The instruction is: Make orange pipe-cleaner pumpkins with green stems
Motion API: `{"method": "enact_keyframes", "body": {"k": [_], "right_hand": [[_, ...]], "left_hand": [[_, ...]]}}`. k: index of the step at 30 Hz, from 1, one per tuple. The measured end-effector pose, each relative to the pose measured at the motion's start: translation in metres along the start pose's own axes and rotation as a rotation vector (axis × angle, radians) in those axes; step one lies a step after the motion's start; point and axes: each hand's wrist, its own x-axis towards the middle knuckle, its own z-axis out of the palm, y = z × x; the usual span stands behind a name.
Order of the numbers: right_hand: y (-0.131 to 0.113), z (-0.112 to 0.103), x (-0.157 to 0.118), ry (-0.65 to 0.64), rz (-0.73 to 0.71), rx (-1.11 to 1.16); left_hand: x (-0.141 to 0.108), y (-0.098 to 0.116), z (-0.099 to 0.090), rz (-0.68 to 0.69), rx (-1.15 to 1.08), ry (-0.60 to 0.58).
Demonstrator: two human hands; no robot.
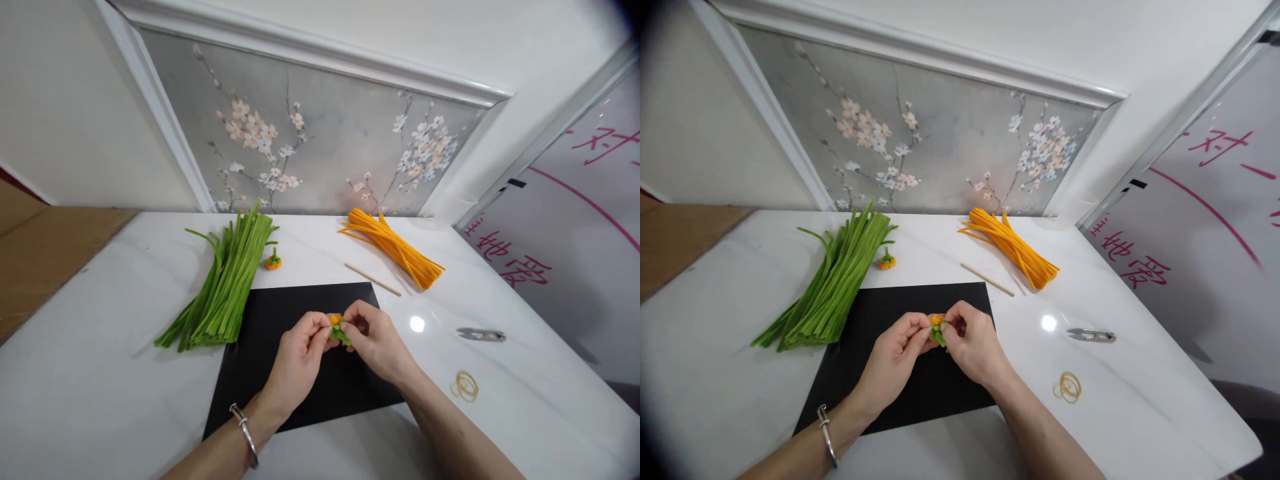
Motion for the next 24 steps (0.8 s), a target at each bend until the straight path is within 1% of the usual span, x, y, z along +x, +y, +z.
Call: {"method": "enact_keyframes", "body": {"k": [3, 5, 7, 10, 13, 17, 20, 22, 24], "right_hand": [[-0.002, 0.000, -0.002, 0.050, -0.083, -0.136], [-0.003, -0.001, -0.003, 0.052, -0.113, -0.184], [-0.003, -0.003, -0.003, 0.028, -0.112, -0.181], [-0.003, -0.006, -0.002, -0.014, -0.072, -0.125], [-0.001, -0.008, 0.000, -0.027, -0.016, -0.062], [0.005, -0.010, 0.003, -0.077, 0.073, 0.081], [0.006, -0.012, 0.004, -0.088, 0.089, 0.111], [0.003, -0.013, 0.003, -0.064, 0.022, 0.034], [0.000, -0.015, 0.000, 0.004, -0.147, -0.115]], "left_hand": [[0.000, 0.001, 0.000, -0.007, -0.004, -0.017], [0.001, 0.004, 0.001, -0.051, -0.044, -0.030], [0.002, 0.008, 0.002, -0.118, -0.124, -0.036], [0.003, 0.013, 0.002, -0.197, -0.237, -0.059], [0.003, 0.014, 0.002, -0.210, -0.264, -0.087], [0.002, 0.013, 0.002, -0.227, -0.316, -0.121], [0.002, 0.011, 0.002, -0.247, -0.389, -0.145], [0.003, 0.011, 0.002, -0.266, -0.429, -0.134], [0.003, 0.010, 0.002, -0.294, -0.466, -0.096]]}}
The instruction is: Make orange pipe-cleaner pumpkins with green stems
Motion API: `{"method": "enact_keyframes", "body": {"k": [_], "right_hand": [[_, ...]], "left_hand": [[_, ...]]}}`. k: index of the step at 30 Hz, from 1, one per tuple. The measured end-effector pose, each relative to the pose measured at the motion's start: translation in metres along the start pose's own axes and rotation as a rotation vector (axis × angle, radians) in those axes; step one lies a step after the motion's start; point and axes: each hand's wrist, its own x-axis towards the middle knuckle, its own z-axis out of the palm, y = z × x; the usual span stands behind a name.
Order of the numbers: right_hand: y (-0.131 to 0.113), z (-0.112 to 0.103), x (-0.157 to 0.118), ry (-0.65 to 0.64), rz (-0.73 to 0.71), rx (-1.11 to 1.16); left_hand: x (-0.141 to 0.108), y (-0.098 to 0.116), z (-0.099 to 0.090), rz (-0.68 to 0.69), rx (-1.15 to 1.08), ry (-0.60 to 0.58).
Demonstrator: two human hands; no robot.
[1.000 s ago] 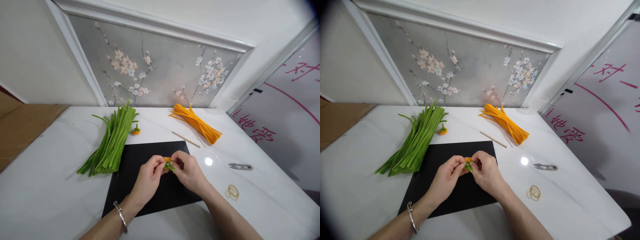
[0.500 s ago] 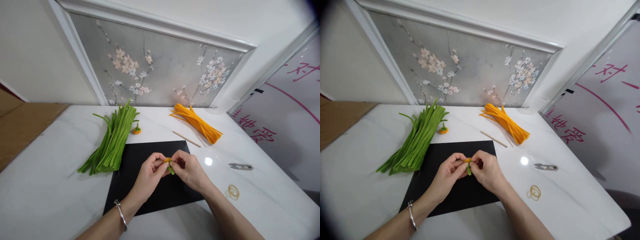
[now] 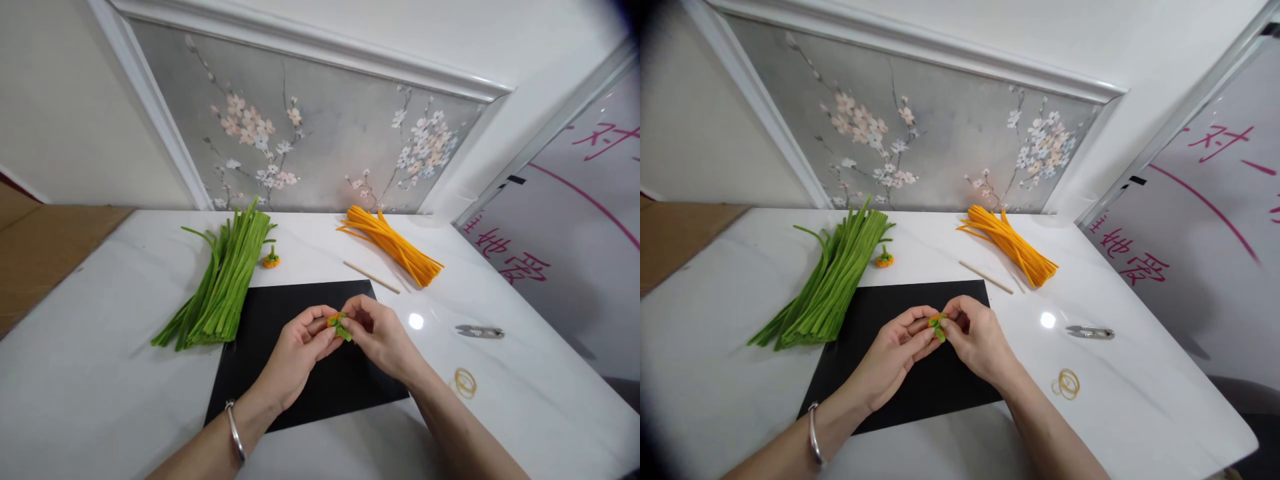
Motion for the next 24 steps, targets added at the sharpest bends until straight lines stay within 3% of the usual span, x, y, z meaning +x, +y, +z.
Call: {"method": "enact_keyframes", "body": {"k": [4, 7, 12, 20, 24], "right_hand": [[-0.006, -0.005, -0.005, 0.002, -0.377, -0.261], [-0.004, -0.005, -0.006, -0.020, -0.463, -0.318], [-0.002, 0.001, -0.006, 0.015, -0.431, -0.351], [-0.005, 0.010, -0.008, 0.009, -0.329, -0.323], [-0.002, 0.006, -0.005, -0.028, -0.287, -0.212]], "left_hand": [[0.001, 0.001, -0.002, -0.013, -0.058, 0.065], [0.001, 0.001, -0.002, -0.003, -0.048, 0.059], [-0.001, 0.002, -0.001, -0.011, 0.012, -0.003], [0.000, -0.001, -0.003, 0.041, 0.142, 0.027], [-0.001, -0.001, -0.003, -0.014, 0.084, 0.035]]}}
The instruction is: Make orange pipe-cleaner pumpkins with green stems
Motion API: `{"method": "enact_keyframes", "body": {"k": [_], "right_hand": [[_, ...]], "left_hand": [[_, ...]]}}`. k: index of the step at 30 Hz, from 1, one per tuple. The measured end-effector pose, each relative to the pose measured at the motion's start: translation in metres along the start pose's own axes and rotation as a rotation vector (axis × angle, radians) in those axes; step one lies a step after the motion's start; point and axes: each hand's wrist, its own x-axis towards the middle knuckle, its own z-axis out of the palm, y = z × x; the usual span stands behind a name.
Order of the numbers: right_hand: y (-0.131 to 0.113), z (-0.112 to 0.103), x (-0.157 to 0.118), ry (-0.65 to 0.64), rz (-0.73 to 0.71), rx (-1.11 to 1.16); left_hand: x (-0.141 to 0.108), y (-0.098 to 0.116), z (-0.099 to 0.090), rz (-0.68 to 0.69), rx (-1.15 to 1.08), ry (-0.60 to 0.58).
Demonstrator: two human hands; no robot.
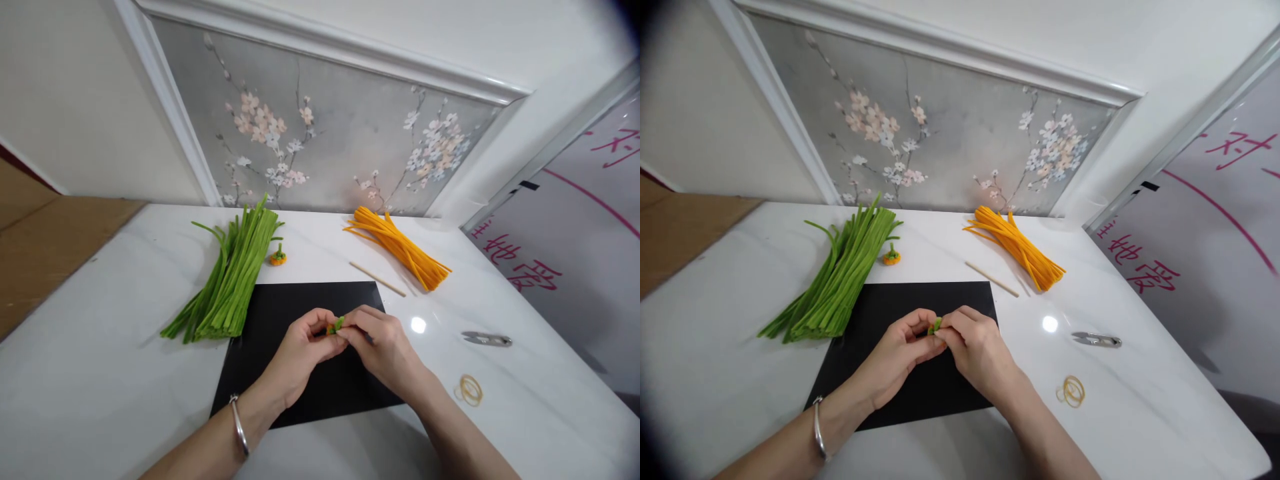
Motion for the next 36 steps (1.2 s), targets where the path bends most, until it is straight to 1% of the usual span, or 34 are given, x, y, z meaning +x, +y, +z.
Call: {"method": "enact_keyframes", "body": {"k": [4, 7, 10, 13, 16, 20, 25, 27, 31, 36], "right_hand": [[0.005, -0.007, 0.001, -0.028, 0.005, 0.051], [0.006, -0.011, 0.001, -0.019, -0.003, 0.032], [0.003, -0.010, 0.001, 0.031, -0.027, -0.004], [0.001, -0.006, 0.000, 0.037, -0.036, -0.023], [0.000, -0.001, -0.002, 0.037, -0.008, -0.039], [0.000, 0.003, -0.002, 0.062, 0.020, -0.054], [-0.001, 0.003, -0.002, 0.067, 0.021, -0.055], [0.000, 0.002, -0.002, 0.059, 0.021, -0.037], [0.000, 0.003, -0.003, 0.056, 0.028, 0.007], [-0.002, 0.005, -0.004, 0.066, 0.016, 0.006]], "left_hand": [[0.001, 0.003, -0.004, -0.078, -0.127, -0.017], [0.002, 0.006, -0.007, -0.079, -0.151, -0.049], [0.003, 0.007, -0.007, -0.047, -0.105, -0.052], [0.003, 0.006, -0.004, -0.007, -0.041, -0.037], [0.002, 0.003, -0.001, 0.003, -0.006, 0.000], [0.001, 0.002, 0.001, 0.003, 0.016, 0.020], [0.000, 0.005, 0.002, 0.019, 0.063, -0.009], [0.000, 0.006, 0.002, 0.031, 0.061, -0.016], [0.000, 0.007, 0.000, 0.020, 0.020, 0.017], [0.001, 0.007, 0.000, 0.025, -0.007, 0.036]]}}
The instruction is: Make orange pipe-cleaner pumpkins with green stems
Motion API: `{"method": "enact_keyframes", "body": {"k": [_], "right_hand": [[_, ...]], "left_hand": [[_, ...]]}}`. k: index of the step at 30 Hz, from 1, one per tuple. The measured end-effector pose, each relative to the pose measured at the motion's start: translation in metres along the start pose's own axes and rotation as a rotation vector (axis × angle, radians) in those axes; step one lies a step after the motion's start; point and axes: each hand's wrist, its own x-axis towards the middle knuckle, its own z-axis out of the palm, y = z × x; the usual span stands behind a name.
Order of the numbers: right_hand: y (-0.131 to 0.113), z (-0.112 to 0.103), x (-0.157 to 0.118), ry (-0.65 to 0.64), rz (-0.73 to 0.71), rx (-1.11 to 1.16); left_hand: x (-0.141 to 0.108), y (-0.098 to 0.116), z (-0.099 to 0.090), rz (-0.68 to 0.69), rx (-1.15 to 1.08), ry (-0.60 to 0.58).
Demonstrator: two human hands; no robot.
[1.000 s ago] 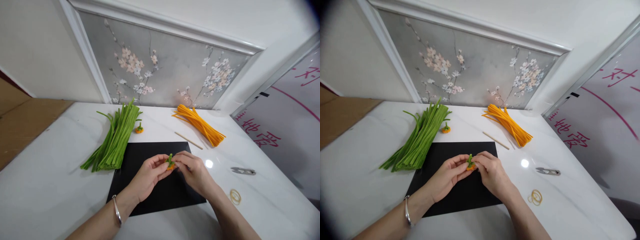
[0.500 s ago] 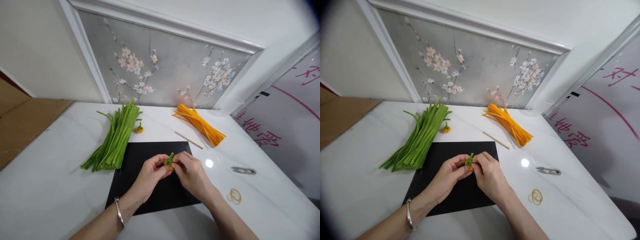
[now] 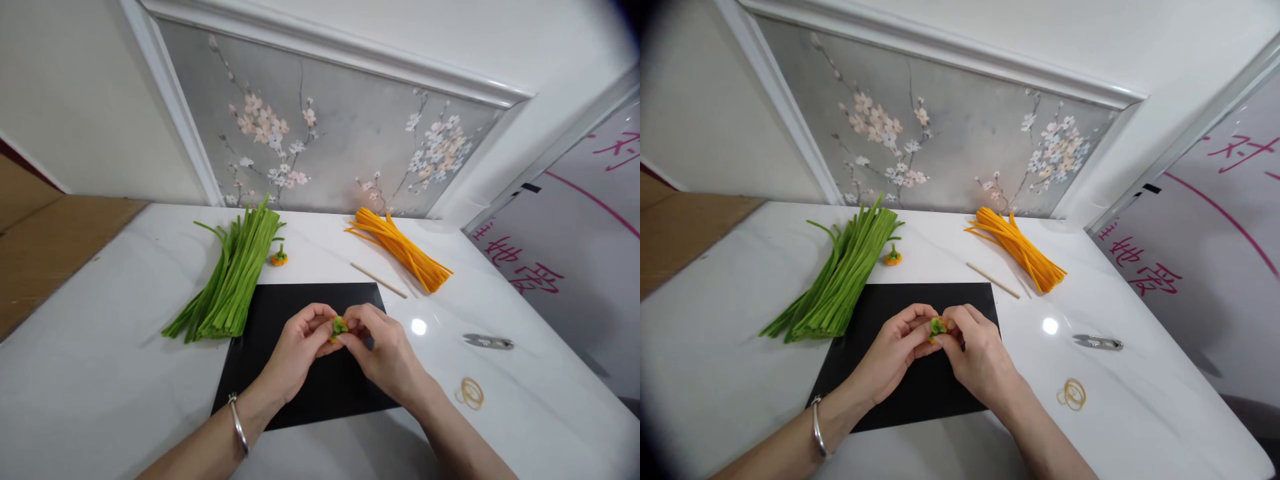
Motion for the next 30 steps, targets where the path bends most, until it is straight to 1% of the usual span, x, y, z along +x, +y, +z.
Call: {"method": "enact_keyframes", "body": {"k": [5, 10, 13, 17, 23, 27, 30], "right_hand": [[-0.0015, -0.0003, 0.0003, -0.011, -0.074, 0.001], [0.0007, -0.0006, 0.0010, 0.008, -0.101, -0.014], [0.0024, -0.0009, 0.0017, 0.023, -0.093, -0.012], [0.0021, -0.0022, 0.0024, 0.030, -0.073, 0.001], [-0.0035, -0.0026, 0.0020, 0.044, -0.099, 0.013], [-0.0058, 0.0001, 0.0015, 0.092, -0.103, 0.004], [-0.0067, 0.0024, 0.0011, 0.094, -0.082, -0.008]], "left_hand": [[-0.0005, -0.0013, 0.0018, 0.049, 0.018, 0.001], [-0.0016, -0.0036, 0.0031, 0.101, 0.082, 0.028], [-0.0018, -0.0046, 0.0024, 0.123, 0.061, 0.036], [-0.0017, -0.0032, 0.0017, 0.106, 0.045, -0.006], [-0.0018, -0.0001, 0.0018, 0.139, 0.088, -0.002], [-0.0032, -0.0009, 0.0016, 0.160, 0.108, -0.014], [-0.0034, -0.0016, 0.0021, 0.162, 0.152, 0.016]]}}
